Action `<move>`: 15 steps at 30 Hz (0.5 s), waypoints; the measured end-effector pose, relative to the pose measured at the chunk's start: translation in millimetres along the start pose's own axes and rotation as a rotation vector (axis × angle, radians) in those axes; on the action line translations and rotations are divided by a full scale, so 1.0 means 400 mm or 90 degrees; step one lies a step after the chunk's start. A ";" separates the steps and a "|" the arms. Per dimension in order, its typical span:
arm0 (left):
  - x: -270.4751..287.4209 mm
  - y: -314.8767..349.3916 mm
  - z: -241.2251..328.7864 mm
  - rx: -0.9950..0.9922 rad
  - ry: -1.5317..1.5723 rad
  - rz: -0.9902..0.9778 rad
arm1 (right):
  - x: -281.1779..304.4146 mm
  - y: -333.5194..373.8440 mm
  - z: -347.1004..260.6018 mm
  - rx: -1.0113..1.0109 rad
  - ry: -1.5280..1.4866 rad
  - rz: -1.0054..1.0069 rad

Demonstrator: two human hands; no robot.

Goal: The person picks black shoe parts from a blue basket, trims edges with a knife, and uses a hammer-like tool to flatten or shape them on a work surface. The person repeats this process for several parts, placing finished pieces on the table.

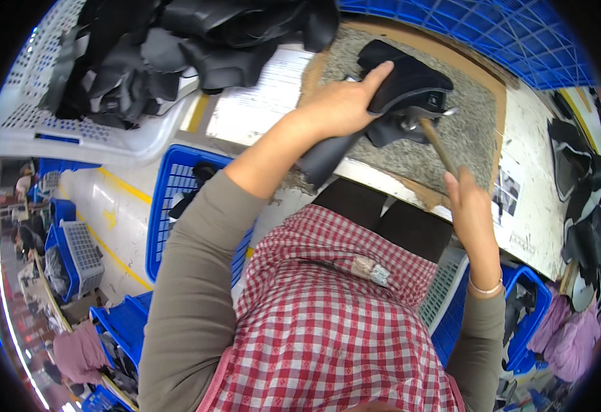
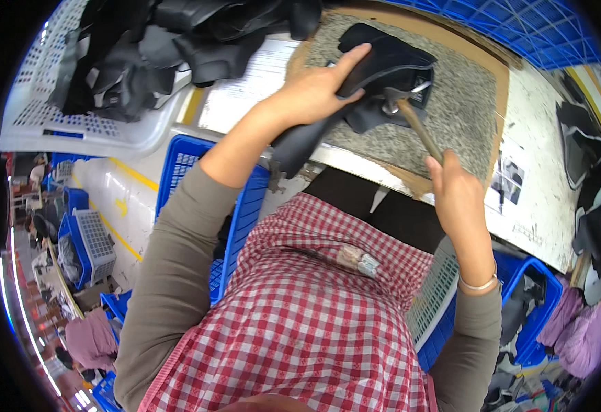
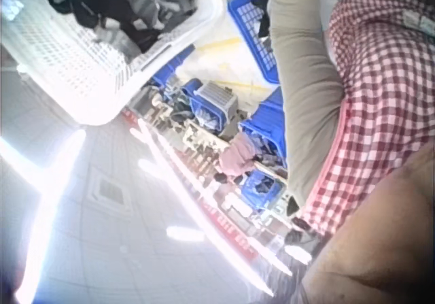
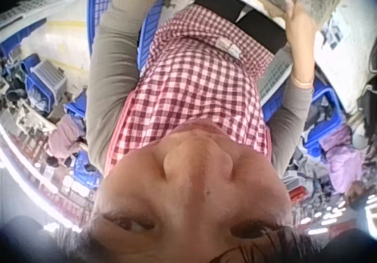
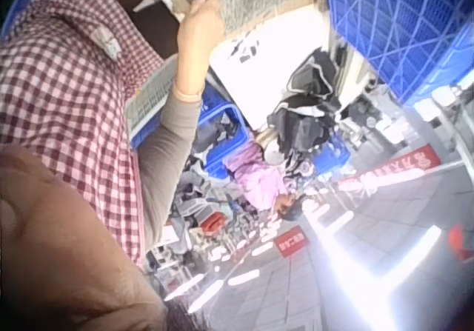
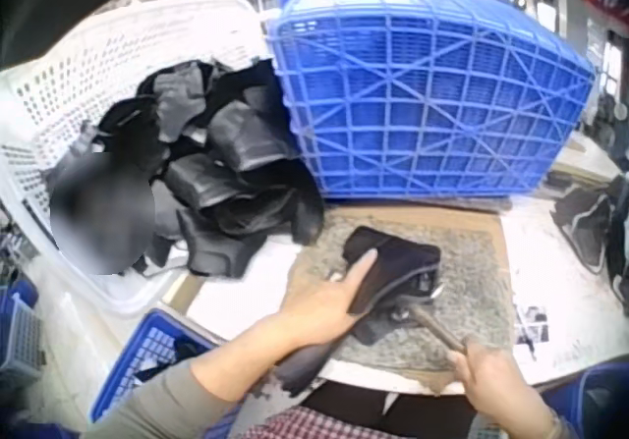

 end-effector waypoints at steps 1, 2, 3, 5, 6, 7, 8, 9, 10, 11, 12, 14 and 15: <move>0.003 0.000 0.003 0.040 -0.020 -0.011 | -0.006 0.004 -0.014 0.027 -0.056 -0.010; 0.008 0.006 0.015 0.041 -0.022 0.020 | -0.010 0.004 -0.027 0.031 -0.085 0.027; 0.020 0.016 0.027 0.060 -0.010 0.024 | -0.019 0.006 -0.038 -0.007 -0.094 0.034; 0.066 0.063 0.055 0.110 -0.018 0.037 | -0.025 0.020 -0.062 0.114 -0.108 0.015; 0.097 0.094 0.077 0.100 0.002 0.061 | -0.031 0.030 -0.065 0.131 -0.091 -0.034; 0.140 0.140 0.087 0.158 -0.053 0.043 | -0.020 0.044 -0.055 0.120 -0.129 -0.049; 0.197 0.202 0.101 0.158 -0.060 0.057 | -0.010 0.062 -0.042 0.123 -0.174 -0.065; 0.265 0.276 0.111 0.179 -0.139 0.065 | 0.008 0.083 -0.025 0.120 -0.220 -0.069; 0.340 0.354 0.106 0.277 -0.226 0.017 | 0.029 0.100 -0.004 0.115 -0.269 -0.067; 0.415 0.433 0.098 0.401 -0.238 -0.012 | 0.049 0.116 0.019 0.073 -0.276 -0.080; 0.482 0.501 0.085 0.476 -0.294 -0.051 | 0.069 0.130 0.041 0.018 -0.281 -0.099; 0.588 0.599 0.062 0.424 -0.602 -0.331 | 0.085 0.127 0.069 -0.096 -0.244 -0.146; 0.606 0.590 0.051 0.319 -0.529 -0.187 | 0.089 0.120 0.067 -0.068 -0.277 -0.113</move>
Point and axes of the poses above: each hand's wrist, its own y-axis away from the middle knuckle, its own x-axis out of the back of the hand, z = x × y, the point moved 2 cm from there along -y, towards the middle knuckle, and after that the axes turned 14 degrees about z, right-handed, at the moved point
